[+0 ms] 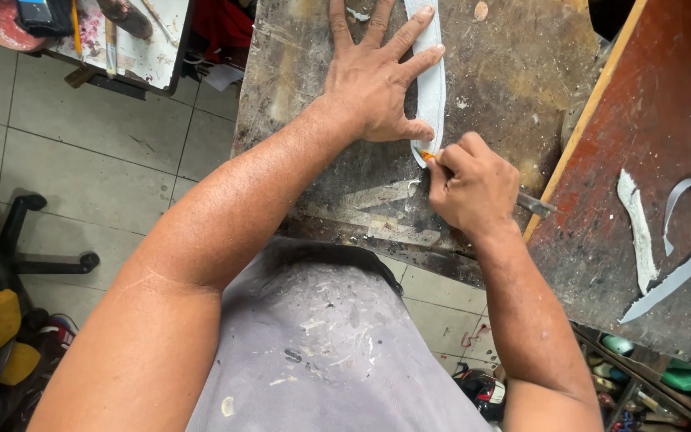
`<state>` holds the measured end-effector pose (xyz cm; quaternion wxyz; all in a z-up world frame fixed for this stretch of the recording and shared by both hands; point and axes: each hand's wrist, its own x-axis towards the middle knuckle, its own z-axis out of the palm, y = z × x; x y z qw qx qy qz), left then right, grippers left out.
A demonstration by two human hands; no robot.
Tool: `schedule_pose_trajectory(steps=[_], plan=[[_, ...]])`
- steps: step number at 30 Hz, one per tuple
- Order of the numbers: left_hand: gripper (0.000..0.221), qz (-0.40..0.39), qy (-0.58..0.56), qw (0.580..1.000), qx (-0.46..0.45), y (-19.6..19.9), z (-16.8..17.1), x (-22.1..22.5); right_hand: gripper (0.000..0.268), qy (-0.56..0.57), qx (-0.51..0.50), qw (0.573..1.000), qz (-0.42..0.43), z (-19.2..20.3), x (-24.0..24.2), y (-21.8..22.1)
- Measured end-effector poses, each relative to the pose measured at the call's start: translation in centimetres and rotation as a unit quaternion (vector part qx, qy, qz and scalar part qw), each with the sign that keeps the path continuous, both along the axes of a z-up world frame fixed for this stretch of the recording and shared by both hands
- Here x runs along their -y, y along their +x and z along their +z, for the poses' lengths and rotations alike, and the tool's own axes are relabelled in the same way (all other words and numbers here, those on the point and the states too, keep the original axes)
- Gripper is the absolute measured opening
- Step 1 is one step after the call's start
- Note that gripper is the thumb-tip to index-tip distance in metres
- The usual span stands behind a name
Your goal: Tracing a template onto material and cutting it out for shoe repair
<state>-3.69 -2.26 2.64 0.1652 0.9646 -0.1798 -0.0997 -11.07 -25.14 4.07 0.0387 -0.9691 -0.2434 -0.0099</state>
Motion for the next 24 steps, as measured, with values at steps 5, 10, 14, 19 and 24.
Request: schedule_pose_trajectory(steps=[5, 10, 14, 19, 24], plan=[[0.111, -0.001, -0.002, 1.0, -0.001, 0.0, -0.1, 0.0, 0.029, 0.019, -0.003, 0.999, 0.028, -0.1, 0.7, 0.0], [0.112, -0.001, 0.013, 1.0, -0.01, -0.1, 0.1, 0.3, 0.034, 0.028, -0.006, 0.998, 0.052, -0.1, 1.0, 0.4], [0.115, -0.005, 0.029, 0.999, -0.025, 0.2, 0.4, 0.2, 0.032, 0.009, -0.031, 0.998, 0.052, -0.1, 1.1, 1.2], [0.113, 0.002, 0.022, 1.0, -0.006, 0.1, 0.1, 0.4, 0.031, 0.035, -0.036, 0.997, 0.061, -0.4, 1.8, 1.3], [0.111, 0.003, 0.034, 0.998, -0.048, -0.1, 1.4, 0.5, 0.027, 0.028, -0.034, 0.995, 0.088, -0.3, 1.8, 1.5]])
